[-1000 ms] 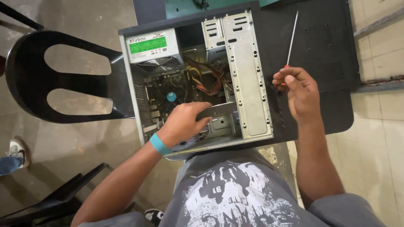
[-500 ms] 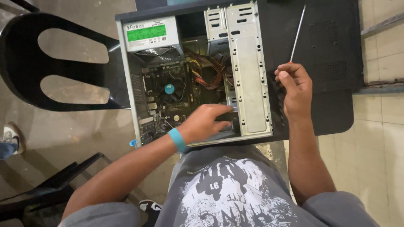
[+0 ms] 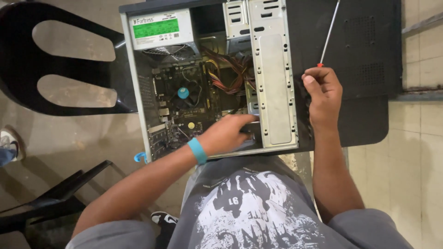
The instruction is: The person installs a power supply unit into a computer case and secures it with screws using a screwdriver. They then connect power cables to the motherboard and organize the internal wiring.
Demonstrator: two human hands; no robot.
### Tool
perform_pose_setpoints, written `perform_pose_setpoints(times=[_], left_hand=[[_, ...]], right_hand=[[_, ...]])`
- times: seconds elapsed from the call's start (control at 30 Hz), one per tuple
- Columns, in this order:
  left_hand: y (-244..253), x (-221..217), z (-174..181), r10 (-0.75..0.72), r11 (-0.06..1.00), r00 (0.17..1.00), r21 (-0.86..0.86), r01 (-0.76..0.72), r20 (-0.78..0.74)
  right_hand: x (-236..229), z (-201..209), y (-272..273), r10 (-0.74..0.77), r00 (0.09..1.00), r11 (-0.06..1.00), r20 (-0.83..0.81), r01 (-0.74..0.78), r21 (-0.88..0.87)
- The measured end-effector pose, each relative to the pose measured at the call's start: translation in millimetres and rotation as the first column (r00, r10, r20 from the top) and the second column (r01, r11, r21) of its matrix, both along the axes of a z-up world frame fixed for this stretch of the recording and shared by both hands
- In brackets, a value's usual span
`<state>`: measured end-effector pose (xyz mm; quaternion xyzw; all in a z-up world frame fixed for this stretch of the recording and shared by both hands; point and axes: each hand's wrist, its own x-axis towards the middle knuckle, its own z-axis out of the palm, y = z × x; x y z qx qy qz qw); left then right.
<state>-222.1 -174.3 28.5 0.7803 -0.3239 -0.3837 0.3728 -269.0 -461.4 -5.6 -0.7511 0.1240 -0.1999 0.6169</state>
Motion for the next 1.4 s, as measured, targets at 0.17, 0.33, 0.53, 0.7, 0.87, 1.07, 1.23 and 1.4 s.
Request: perform_pose_setpoints(times=[0.17, 0.33, 0.53, 0.7, 0.87, 1.07, 1.23, 1.4], left_hand=[[-8, -3, -8, -0.02, 0.999, 1.0, 0.04, 0.019, 0.01], [-6, 3, 1, -0.032, 0.998, 0.999, 0.046, 0.032, -0.006], [-1, 7, 17, -0.014, 0.998, 0.998, 0.052, 0.018, -0.065], [4, 11, 49, -0.051, 0.995, 0.998, 0.082, 0.053, -0.022], [44, 21, 81, 0.116, 0.993, 0.988, -0.035, -0.113, 0.102], [107, 24, 85, 0.597, 0.8, 0.796, -0.155, -0.58, 0.105], [146, 18, 55, 0.892, 0.447, 0.443, -0.336, -0.829, 0.094], [167, -1, 9, 0.983, 0.185, 0.174, -0.312, -0.932, 0.063]], right_hand=[[0, -3, 0, -0.006, 1.0, 1.0, 0.011, 0.006, -0.013], [0, 1, 2, -0.043, 0.999, 0.998, 0.013, 0.043, 0.036], [0, 2, -3, -0.027, 0.999, 0.999, -0.033, 0.028, 0.036], [18, 9, -30, 0.039, 0.992, 0.999, -0.116, -0.035, 0.03], [131, 58, -55, 0.139, 0.986, 0.961, -0.09, -0.156, -0.228], [326, 65, 0, 0.424, 0.827, 0.652, -0.369, -0.562, -0.51], [472, -69, 49, 0.641, 0.62, 0.211, -0.452, -0.708, -0.674], [531, -146, 74, 0.47, 0.57, -0.138, -0.674, -0.706, -0.694]])
